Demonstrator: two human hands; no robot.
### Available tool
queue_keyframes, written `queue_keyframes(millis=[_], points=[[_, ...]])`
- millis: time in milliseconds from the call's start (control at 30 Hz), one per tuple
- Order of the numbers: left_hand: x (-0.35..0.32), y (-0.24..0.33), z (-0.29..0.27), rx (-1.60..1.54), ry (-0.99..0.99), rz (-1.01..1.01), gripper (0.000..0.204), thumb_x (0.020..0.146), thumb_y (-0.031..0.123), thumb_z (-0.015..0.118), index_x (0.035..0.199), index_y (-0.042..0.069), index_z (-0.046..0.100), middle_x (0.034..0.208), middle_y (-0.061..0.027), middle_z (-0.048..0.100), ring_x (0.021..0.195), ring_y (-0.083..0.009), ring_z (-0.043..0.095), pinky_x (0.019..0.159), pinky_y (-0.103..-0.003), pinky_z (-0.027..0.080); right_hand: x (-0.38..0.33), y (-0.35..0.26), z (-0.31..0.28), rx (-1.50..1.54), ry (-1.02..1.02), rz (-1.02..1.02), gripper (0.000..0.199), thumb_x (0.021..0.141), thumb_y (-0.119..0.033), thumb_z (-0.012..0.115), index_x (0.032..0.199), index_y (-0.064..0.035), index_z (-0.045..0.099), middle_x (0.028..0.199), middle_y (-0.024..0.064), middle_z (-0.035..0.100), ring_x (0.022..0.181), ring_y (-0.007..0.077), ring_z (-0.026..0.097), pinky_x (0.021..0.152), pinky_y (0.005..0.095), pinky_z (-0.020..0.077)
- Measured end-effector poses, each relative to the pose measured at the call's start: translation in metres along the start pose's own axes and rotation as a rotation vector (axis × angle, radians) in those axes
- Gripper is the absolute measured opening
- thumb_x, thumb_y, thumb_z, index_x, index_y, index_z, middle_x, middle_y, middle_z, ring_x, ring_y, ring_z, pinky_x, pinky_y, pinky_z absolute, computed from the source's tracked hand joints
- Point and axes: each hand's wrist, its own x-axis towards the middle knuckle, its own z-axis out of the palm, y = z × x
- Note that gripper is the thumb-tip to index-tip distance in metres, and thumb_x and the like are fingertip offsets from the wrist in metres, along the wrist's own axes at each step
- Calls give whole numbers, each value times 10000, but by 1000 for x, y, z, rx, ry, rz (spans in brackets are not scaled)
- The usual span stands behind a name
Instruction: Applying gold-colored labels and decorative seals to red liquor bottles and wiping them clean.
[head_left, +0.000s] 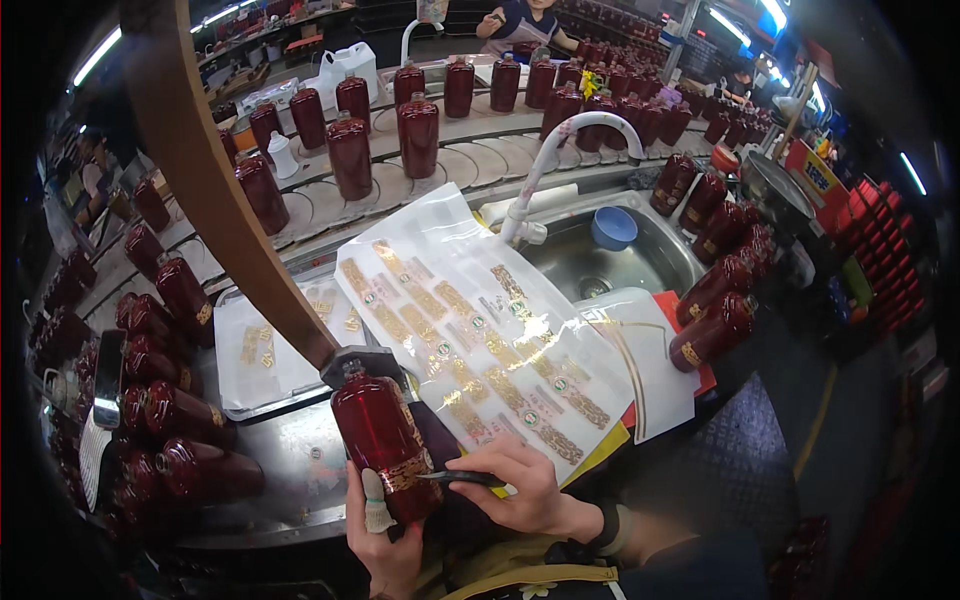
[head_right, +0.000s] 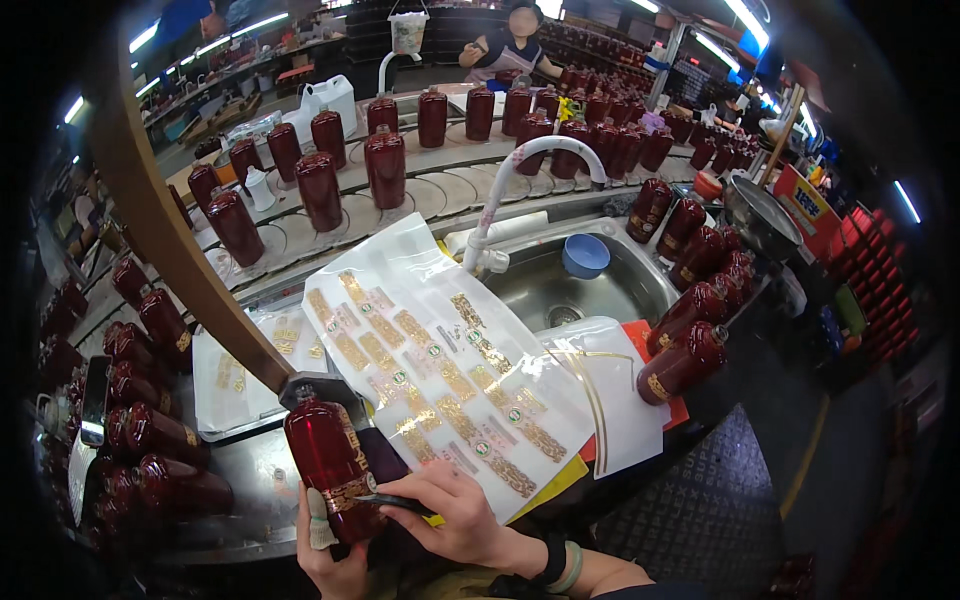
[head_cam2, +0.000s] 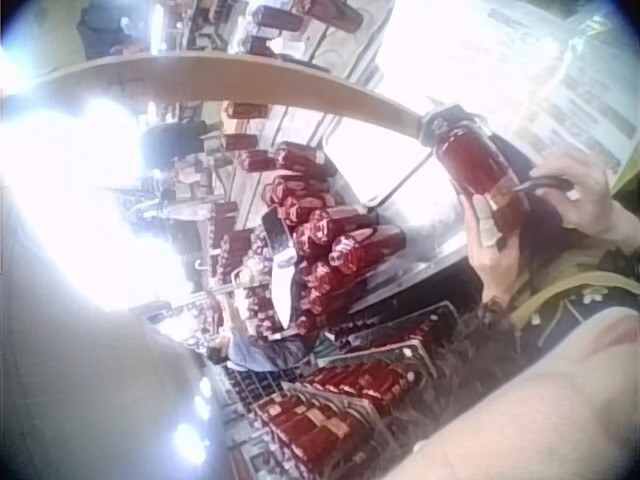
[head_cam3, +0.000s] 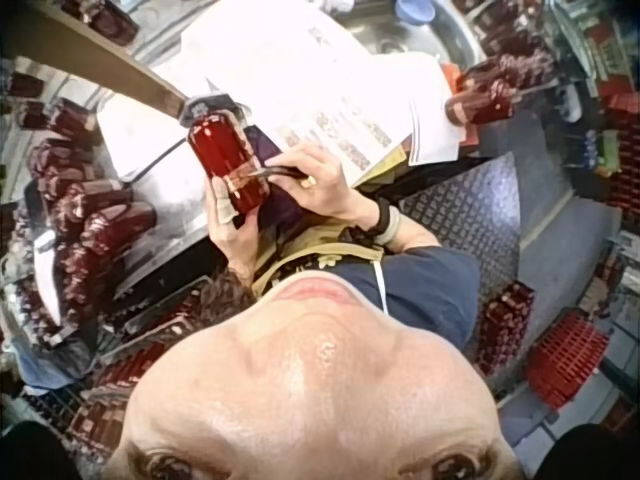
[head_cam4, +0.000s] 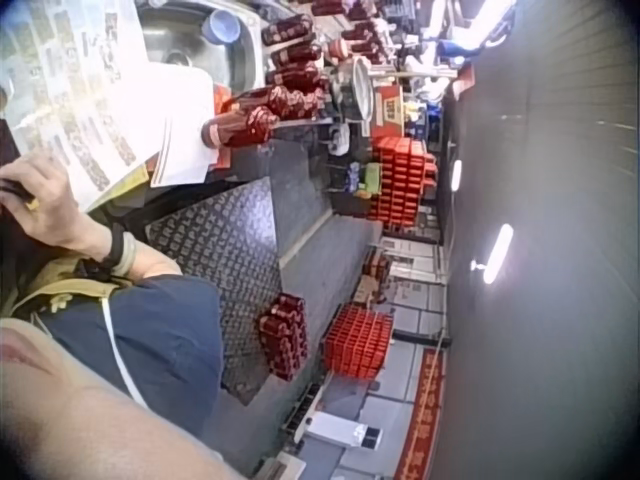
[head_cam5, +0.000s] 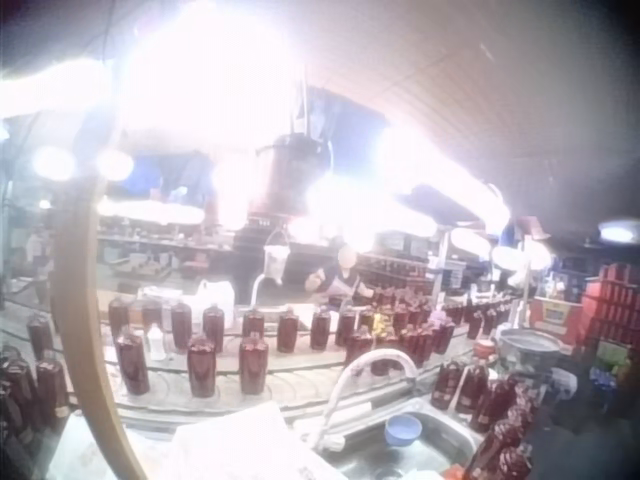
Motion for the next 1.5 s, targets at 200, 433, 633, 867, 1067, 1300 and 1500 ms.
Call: queue_keyframes(millis=[200, 433, 633, 867, 1067, 1300, 1500], points=[[-1, -3, 1, -17, 10, 11, 881, 653, 35, 891, 1455, -38, 534, 1493, -303, 513, 1256, -471, 610, 1030, -457, 513, -1, -2, 3, 25, 0, -14, 304, 790, -47, 867, 1079, -68, 775, 910, 86, 730, 741, 229, 653, 660, 321, 520], [-7, -12, 8, -10, 46, 42, 874, 656, 54, 904, 1442, -57, 538, 1499, -314, 505, 1269, -481, 602, 1036, -465, 513, 0, -4, 2, 5, -9, -34, 306, 789, -44, 866, 1080, -65, 772, 904, 84, 723, 734, 229, 645, 647, 324, 510], [-10, -14, 11, -18, 58, 23, 864, 661, 61, 908, 1435, -57, 544, 1496, -313, 508, 1274, -479, 598, 1037, -472, 514, -1, -5, 3, -2, -13, -51, 300, 792, -53, 865, 1077, -65, 771, 890, 79, 719, 724, 228, 638, 642, 327, 504], [-11, -13, 12, -29, 57, 2, 893, 661, 59, 905, 1463, -39, 525, 1491, -303, 517, 1276, -460, 602, 1039, -458, 513, -4, -4, 2, 1, -7, -52, 307, 786, -48, 866, 1078, -66, 770, 887, 77, 719, 712, 230, 633, 643, 326, 504], [-10, -11, 13, -50, 42, -103, 928, 665, 35, 890, 1503, -7, 494, 1459, -259, 559, 1287, -410, 605, 1069, -432, 489, -5, -6, -2, -20, -28, -24, 297, 813, -63, 847, 1093, -58, 746, 915, 75, 712, 770, 252, 666, 678, 357, 517], [-7, -9, 8, -129, 7, -205, 727, 744, 92, 873, 1398, -27, 577, 1358, -241, 629, 1241, -404, 630, 1045, -438, 493, -6, -11, -5, -33, -8, -31, 295, 809, -68, 850, 1086, -67, 749, 920, 64, 718, 786, 257, 672, 702, 363, 523], [-14, -16, 5, -101, -24, -205, 745, 764, 85, 863, 1435, -24, 559, 1374, -237, 625, 1251, -397, 627, 1049, -439, 490, -10, -16, -3, -50, -11, -18, 306, 788, -62, 860, 1074, -73, 752, 922, 62, 723, 806, 255, 678, 712, 364, 522]])
